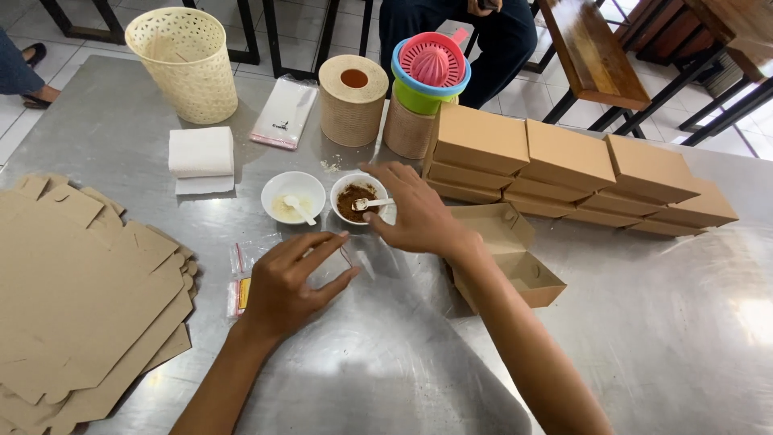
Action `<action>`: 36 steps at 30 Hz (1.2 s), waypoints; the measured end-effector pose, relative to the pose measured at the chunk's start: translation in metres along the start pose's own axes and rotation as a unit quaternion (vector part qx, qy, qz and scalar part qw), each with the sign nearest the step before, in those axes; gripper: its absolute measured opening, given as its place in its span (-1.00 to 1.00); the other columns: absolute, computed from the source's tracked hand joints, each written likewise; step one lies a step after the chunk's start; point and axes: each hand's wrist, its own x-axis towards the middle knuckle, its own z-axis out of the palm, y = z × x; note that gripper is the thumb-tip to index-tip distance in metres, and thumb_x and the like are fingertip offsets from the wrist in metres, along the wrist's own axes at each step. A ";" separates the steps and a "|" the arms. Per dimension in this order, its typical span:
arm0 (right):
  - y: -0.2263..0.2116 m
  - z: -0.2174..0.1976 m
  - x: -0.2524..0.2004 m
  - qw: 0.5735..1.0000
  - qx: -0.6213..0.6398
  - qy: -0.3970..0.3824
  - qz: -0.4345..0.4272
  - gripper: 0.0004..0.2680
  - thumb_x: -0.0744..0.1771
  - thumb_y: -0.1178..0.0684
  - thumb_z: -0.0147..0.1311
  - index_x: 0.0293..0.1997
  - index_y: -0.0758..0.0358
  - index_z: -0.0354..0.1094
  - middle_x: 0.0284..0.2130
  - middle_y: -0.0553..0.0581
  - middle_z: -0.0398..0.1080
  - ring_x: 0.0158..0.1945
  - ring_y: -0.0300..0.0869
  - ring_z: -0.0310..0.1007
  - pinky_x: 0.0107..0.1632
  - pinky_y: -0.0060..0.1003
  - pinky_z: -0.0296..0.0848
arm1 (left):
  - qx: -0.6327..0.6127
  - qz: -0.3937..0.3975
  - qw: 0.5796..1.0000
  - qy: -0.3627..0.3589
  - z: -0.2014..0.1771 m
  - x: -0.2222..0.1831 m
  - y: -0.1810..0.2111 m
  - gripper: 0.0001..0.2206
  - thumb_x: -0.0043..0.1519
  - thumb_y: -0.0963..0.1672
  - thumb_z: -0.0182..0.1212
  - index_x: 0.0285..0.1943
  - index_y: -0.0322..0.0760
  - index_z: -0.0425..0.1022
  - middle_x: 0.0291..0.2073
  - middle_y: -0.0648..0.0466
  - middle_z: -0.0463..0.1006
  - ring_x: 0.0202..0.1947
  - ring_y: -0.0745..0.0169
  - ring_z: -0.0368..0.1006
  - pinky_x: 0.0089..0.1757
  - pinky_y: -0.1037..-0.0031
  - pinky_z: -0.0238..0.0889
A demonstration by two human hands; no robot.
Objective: Filling small plastic bags with powders using a spoon, sealing them, and placing them into cardboard boxes.
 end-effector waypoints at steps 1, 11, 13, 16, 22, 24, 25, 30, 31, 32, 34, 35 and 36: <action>0.002 0.001 0.010 1.000 0.001 0.001 0.001 -0.51 0.25 0.06 0.24 0.35 0.26 0.27 0.08 0.37 0.43 0.20 0.29 0.36 0.17 0.28 0.42 | 0.001 0.001 1.000 -0.001 0.001 -0.001 -0.005 -0.62 0.09 -0.09 0.53 0.09 -0.22 0.65 -0.20 -0.03 0.69 -0.23 0.07 0.65 -0.26 0.34 0.51; 0.031 0.037 0.057 0.956 -0.147 -0.240 0.081 0.00 0.07 -0.48 0.39 0.51 0.46 -0.03 0.28 0.56 0.27 0.46 0.33 0.12 0.42 0.49 -0.14 | -0.112 -0.087 0.988 0.068 0.012 -0.008 -0.021 -0.53 0.05 -0.14 0.59 0.16 -0.33 0.61 -0.13 -0.12 0.68 -0.16 -0.02 0.65 -0.17 0.24 0.48; 0.037 0.039 0.055 0.955 -0.165 -0.235 0.072 -0.08 0.12 -0.45 0.36 0.48 0.45 0.03 0.26 0.54 0.30 0.43 0.31 0.17 0.41 0.47 -0.07 | -0.117 -0.091 0.986 0.070 0.011 -0.005 -0.019 -0.54 0.05 -0.14 0.60 0.14 -0.33 0.63 -0.13 -0.13 0.68 -0.15 -0.04 0.64 -0.17 0.26 0.50; 0.035 0.037 0.049 0.954 -0.170 -0.235 0.075 -0.08 0.11 -0.46 0.34 0.48 0.43 0.05 0.22 0.51 0.34 0.40 0.30 0.22 0.41 0.45 -0.03 | -0.119 -0.104 0.985 0.068 0.007 -0.002 -0.018 -0.53 0.05 -0.12 0.60 0.15 -0.33 0.63 -0.10 -0.15 0.67 -0.12 -0.08 0.64 -0.14 0.24 0.51; 0.004 0.023 0.010 0.933 -0.201 -0.290 0.075 -0.13 0.10 -0.44 0.31 0.47 0.34 0.10 0.16 0.42 0.41 0.30 0.25 0.36 0.40 0.40 0.03 | -0.153 -0.145 0.976 0.055 0.009 0.000 -0.016 -0.55 0.08 -0.13 0.57 0.17 -0.33 0.62 -0.09 -0.17 0.67 -0.10 -0.13 0.64 -0.15 0.18 0.51; -0.012 0.020 -0.015 0.922 -0.211 -0.316 0.072 -0.14 0.11 -0.40 0.30 0.47 0.40 0.07 0.16 0.42 0.40 0.31 0.24 0.34 0.43 0.39 -0.03 | -0.209 -0.176 0.960 0.065 0.012 -0.004 -0.012 -0.53 0.09 -0.16 0.56 0.19 -0.38 0.59 -0.14 -0.15 0.69 -0.16 -0.03 0.66 -0.11 0.21 0.49; -0.020 0.018 -0.025 0.922 -0.212 -0.315 0.073 -0.14 0.11 -0.40 0.30 0.47 0.40 0.07 0.16 0.42 0.40 0.31 0.24 0.34 0.43 0.39 -0.03 | -0.211 -0.175 0.960 0.065 0.015 -0.006 -0.011 -0.53 0.09 -0.16 0.56 0.19 -0.38 0.59 -0.14 -0.15 0.69 -0.16 -0.03 0.66 -0.11 0.21 0.49; -0.048 0.006 -0.074 0.921 -0.230 -0.308 0.061 -0.16 0.16 -0.44 0.22 0.44 0.48 0.07 0.09 0.44 0.40 0.27 0.26 0.34 0.38 0.38 0.03 | -0.251 -0.190 0.948 0.035 0.021 -0.008 -0.001 -0.54 0.05 -0.15 0.58 0.15 -0.29 0.64 -0.14 -0.07 0.73 -0.20 0.05 0.67 -0.15 0.31 0.49; -0.041 0.012 -0.084 0.920 -0.233 -0.310 0.060 -0.16 0.16 -0.44 0.22 0.44 0.48 0.07 0.09 0.44 0.40 0.27 0.26 0.34 0.38 0.38 0.03 | -0.252 -0.191 0.948 0.037 0.025 -0.010 0.002 -0.54 0.05 -0.15 0.58 0.15 -0.29 0.64 -0.14 -0.07 0.73 -0.20 0.05 0.67 -0.15 0.31 0.49; -0.035 0.017 -0.095 0.926 -0.228 -0.295 0.063 -0.05 0.14 -0.53 0.31 0.47 0.49 -0.05 0.14 0.41 0.33 0.29 0.24 0.24 0.41 0.35 -0.07 | -0.276 -0.172 0.945 0.025 0.028 -0.012 0.006 -0.53 0.04 -0.16 0.57 0.17 -0.21 0.61 -0.09 0.01 0.70 -0.16 0.20 0.61 -0.18 0.43 0.45; -0.034 0.014 -0.105 0.933 -0.220 -0.278 0.064 0.06 0.12 -0.62 0.40 0.49 0.50 -0.16 0.18 0.39 0.26 0.31 0.21 0.13 0.44 0.31 -0.18 | -0.296 -0.152 0.943 0.011 0.029 -0.016 0.009 -0.51 0.04 -0.17 0.56 0.19 -0.13 0.59 -0.05 0.09 0.68 -0.11 0.36 0.55 -0.22 0.54 0.41; -0.039 0.003 -0.107 0.949 -0.147 -0.272 0.063 0.03 0.14 -0.61 0.35 0.50 0.45 -0.19 0.31 0.39 0.09 0.41 0.24 -0.04 0.44 0.25 -0.19 | -0.318 -0.147 0.937 -0.007 0.031 -0.017 0.012 -0.53 0.08 -0.17 0.53 0.22 -0.12 0.58 -0.08 0.11 0.67 -0.14 0.37 0.54 -0.20 0.55 0.39; -0.044 -0.008 -0.109 0.960 -0.073 -0.264 0.061 0.00 0.15 -0.59 0.30 0.51 0.40 -0.22 0.44 0.41 -0.07 0.51 0.26 -0.21 0.45 0.18 -0.21 | -0.339 -0.142 0.930 -0.024 0.032 -0.018 0.014 -0.54 0.12 -0.18 0.49 0.24 -0.11 0.57 -0.12 0.13 0.66 -0.16 0.39 0.52 -0.19 0.56 0.38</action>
